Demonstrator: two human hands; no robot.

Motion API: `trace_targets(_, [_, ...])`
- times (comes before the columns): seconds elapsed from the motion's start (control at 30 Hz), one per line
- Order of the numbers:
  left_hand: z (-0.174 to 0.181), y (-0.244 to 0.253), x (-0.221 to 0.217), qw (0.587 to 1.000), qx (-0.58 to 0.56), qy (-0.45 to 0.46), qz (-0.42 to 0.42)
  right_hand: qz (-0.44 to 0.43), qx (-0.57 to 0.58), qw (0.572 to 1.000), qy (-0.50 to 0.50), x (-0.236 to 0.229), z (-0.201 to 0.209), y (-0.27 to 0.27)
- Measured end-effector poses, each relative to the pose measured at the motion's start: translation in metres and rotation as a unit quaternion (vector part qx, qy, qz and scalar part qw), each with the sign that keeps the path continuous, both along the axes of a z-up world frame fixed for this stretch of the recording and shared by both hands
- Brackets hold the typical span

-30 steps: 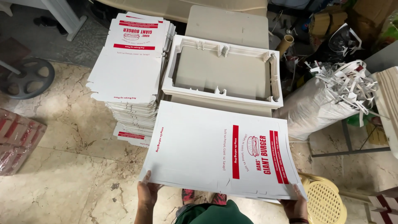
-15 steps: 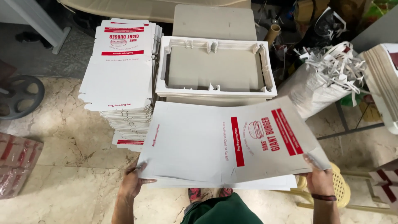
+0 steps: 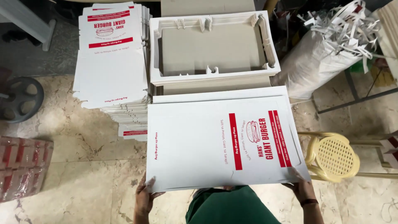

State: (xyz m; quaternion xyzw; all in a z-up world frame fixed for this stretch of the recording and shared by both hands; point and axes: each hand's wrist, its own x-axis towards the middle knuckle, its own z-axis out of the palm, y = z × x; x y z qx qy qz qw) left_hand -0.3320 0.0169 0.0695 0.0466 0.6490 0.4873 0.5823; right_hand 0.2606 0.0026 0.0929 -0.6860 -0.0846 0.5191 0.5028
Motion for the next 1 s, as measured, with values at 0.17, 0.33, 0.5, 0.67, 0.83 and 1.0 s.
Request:
trace_targets(0.17, [0.006,0.003,-0.003,0.998,-0.008,0.029,-0.056,-0.043,-0.083,0.994,0.052,-0.008,-0.001,0.004])
trace_targets(0.33, [0.079,0.014,0.012,0.982,-0.11,0.094,-0.119,-0.042,-0.081,0.995,0.031,-0.012,0.019,-0.004])
trace_targets(0.5, [-0.013,-0.01,-0.021,0.937,-0.174,0.204,-0.222,-0.06,-0.102,0.989,0.084,-0.002,-0.017,-0.033])
trace_targets(0.67, [0.003,-0.011,-0.006,0.982,-0.112,0.074,-0.133,-0.131,-0.073,0.986,0.066,0.009,-0.046,-0.035])
trace_targets(0.83, [-0.004,-0.014,-0.006,0.983,-0.135,0.089,-0.089,-0.035,-0.072,0.996,-0.046,0.016,-0.001,-0.006])
trace_targets(1.0, [-0.008,-0.013,-0.002,0.977,-0.101,0.144,-0.123,-0.071,-0.109,0.991,0.014,0.021,-0.022,-0.004])
